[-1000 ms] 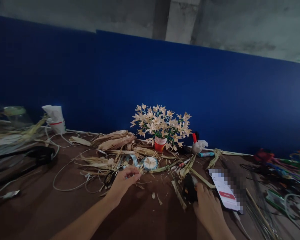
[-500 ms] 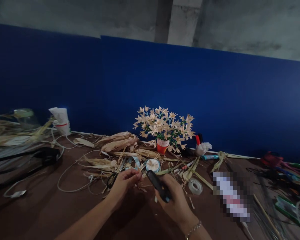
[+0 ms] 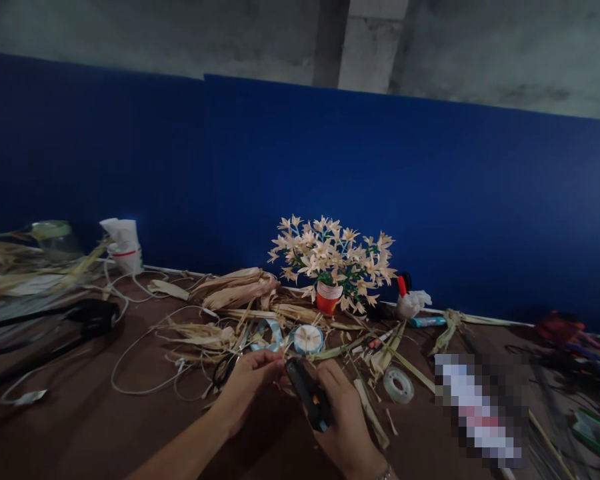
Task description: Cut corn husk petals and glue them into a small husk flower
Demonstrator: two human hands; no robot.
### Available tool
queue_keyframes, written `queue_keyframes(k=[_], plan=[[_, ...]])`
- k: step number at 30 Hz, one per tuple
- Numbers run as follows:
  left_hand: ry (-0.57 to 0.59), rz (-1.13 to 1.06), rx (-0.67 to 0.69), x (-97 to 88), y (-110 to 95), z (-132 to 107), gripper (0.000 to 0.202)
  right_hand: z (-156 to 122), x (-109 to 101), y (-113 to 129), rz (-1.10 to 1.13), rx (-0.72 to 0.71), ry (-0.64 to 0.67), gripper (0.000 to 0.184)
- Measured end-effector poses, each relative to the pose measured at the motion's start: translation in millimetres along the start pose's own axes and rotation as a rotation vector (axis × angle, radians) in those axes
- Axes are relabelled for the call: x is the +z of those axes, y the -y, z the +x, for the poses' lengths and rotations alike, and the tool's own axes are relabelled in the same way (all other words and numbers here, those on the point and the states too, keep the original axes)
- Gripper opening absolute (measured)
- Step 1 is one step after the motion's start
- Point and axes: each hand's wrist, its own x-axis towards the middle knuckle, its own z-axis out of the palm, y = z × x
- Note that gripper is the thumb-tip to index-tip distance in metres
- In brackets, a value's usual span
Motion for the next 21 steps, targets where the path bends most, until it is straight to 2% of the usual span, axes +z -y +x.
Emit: queue_keyframes(k=[11, 15, 21], plan=[[0.013, -0.026, 0.008, 0.9, -0.7, -0.7, 0.022, 1.9, -1.0, 0.0, 0.018, -0.003, 0.040, 0.028], [0.008, -0.034, -0.011, 2.0, -0.8, 0.1, 0.025, 0.2, -0.2, -2.3, 0.005, -0.017, 0.008, 0.027], [0.003, -0.003, -0.001, 2.4, -1.4, -0.8, 0.027, -0.1, 0.4, -4.2, -0.015, 0.013, 0.027, 0.025]])
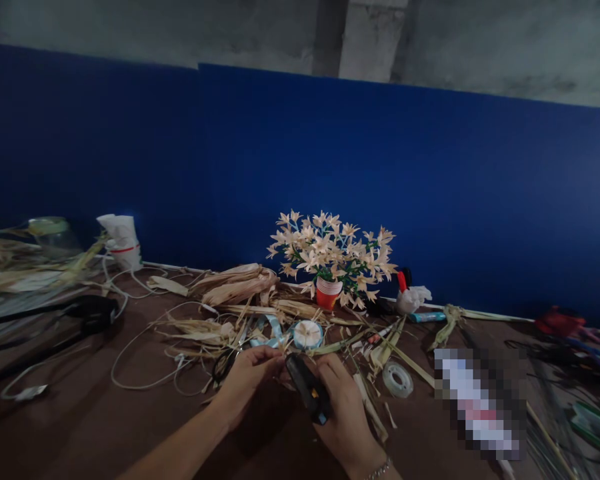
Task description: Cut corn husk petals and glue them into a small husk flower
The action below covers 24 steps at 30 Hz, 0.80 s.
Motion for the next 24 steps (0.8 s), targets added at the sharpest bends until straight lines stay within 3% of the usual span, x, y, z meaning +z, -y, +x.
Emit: queue_keyframes(k=[18, 24], plan=[[0.018, 0.020, 0.001, 0.4, -1.8, -0.6, 0.028, -1.8, -0.6, -0.5, -0.111, 0.017, -0.062, 0.016], [-0.022, 0.050, 0.030, 2.3, -7.5, -4.6, 0.026, -2.6, -12.2, -12.7, -0.400, 0.223, -0.192, 0.014]])
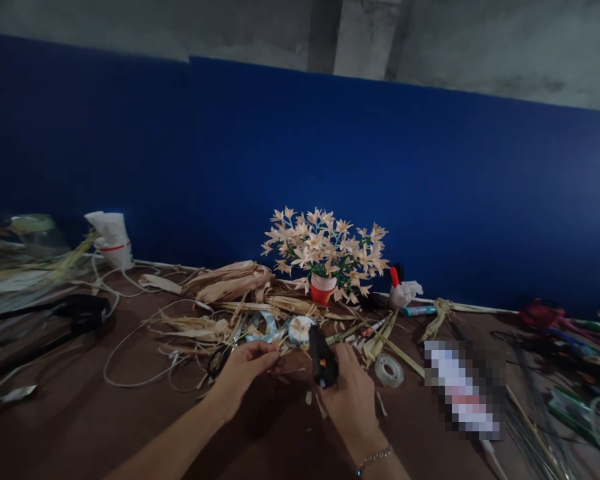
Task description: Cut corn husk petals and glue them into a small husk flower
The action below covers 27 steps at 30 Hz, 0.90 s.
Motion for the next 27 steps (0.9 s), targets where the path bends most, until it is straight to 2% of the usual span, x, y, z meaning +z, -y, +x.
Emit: queue_keyframes(k=[2, 4, 6, 10, 13, 15, 17, 19, 20, 21, 24, 27], plan=[[-0.023, 0.030, 0.021, -0.8, -3.4, -1.3, 0.025, 3.7, -10.1, -12.7, -0.101, 0.100, 0.013, 0.023], [-0.027, 0.037, 0.034, -2.2, -6.8, -1.8, 0.024, 4.8, -23.1, -29.5, -0.146, 0.200, 0.096, 0.027], [-0.032, 0.034, 0.052, -3.9, -9.2, -1.4, 0.024, 0.8, -34.6, -48.8, -0.155, 0.262, 0.187, 0.022], [-0.046, -0.003, 0.064, -6.4, -10.5, 0.7, 0.024, -20.1, -42.5, -81.1, -0.125, 0.278, 0.246, 0.019], [-0.042, -0.045, 0.074, -7.0, -9.5, 1.7, 0.024, -34.5, -43.0, -86.2, -0.202, 0.306, 0.256, 0.021], [-0.046, -0.063, 0.081, -6.8, -9.3, 2.0, 0.025, -37.6, -46.9, -77.3, -0.336, 0.318, 0.240, 0.022], [-0.057, -0.068, 0.082, -6.3, -9.8, 2.0, 0.026, -34.1, -52.0, -59.6, -0.509, 0.294, 0.169, 0.019], [-0.074, -0.062, 0.082, -5.8, -10.8, 1.9, 0.027, -24.6, -52.4, -35.6, -0.583, 0.168, 0.100, 0.016], [-0.083, -0.058, 0.083, -5.7, -11.2, 1.8, 0.028, -18.6, -49.1, -22.3, -0.550, 0.092, 0.091, 0.014], [-0.091, -0.053, 0.082, -5.8, -11.6, 1.8, 0.028, -12.2, -43.0, -8.8, -0.475, 0.014, 0.122, 0.014], [-0.092, -0.041, 0.095, -7.3, -11.6, 2.1, 0.028, 3.8, -12.4, 27.0, -0.251, -0.173, 0.352, 0.012], [-0.081, -0.019, 0.098, -9.8, -10.7, 3.3, 0.028, 10.5, 19.2, 48.2, -0.235, -0.294, 0.395, 0.015]])
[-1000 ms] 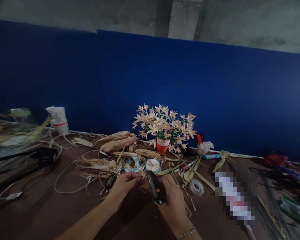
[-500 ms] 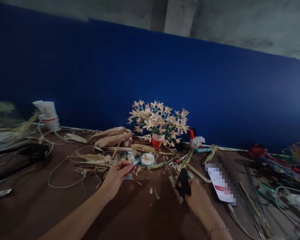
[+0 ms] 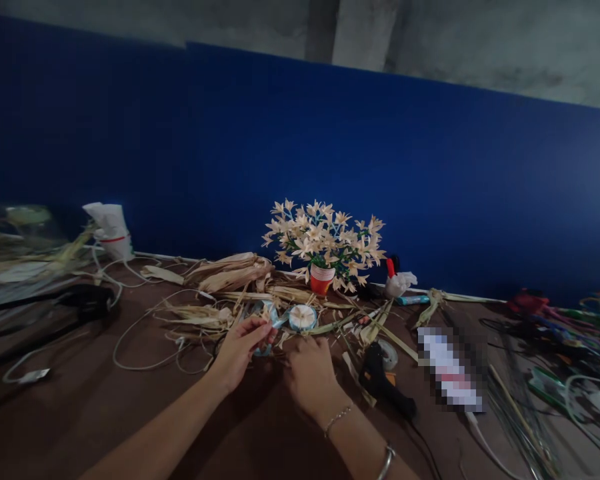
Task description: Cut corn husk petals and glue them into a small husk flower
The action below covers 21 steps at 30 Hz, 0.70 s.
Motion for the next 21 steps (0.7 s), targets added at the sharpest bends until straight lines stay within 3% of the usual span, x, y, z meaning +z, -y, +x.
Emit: queue_keyframes(k=[5, 7, 10, 14, 21], plan=[[0.003, 0.039, -0.002, -2.4, 0.6, 1.9, 0.026, 6.9, 15.2, 6.0, 0.024, -0.049, -0.033, 0.019], [0.006, 0.060, 0.014, -1.6, 0.4, 1.2, 0.023, 5.6, 15.7, 1.7, 0.188, 0.019, -0.090, 0.019], [0.017, 0.091, 0.042, 2.2, 0.7, -2.2, 0.021, 5.9, 16.1, -5.9, 0.630, 0.216, -0.154, 0.012], [0.062, 0.200, 0.084, 10.0, 3.6, -8.3, 0.019, 8.8, 16.3, -12.2, 1.167, 0.375, -0.137, 0.004], [0.118, 0.311, 0.132, 16.0, 8.2, -12.0, 0.015, 8.6, 15.6, -13.8, 1.362, 0.403, -0.130, 0.008]])
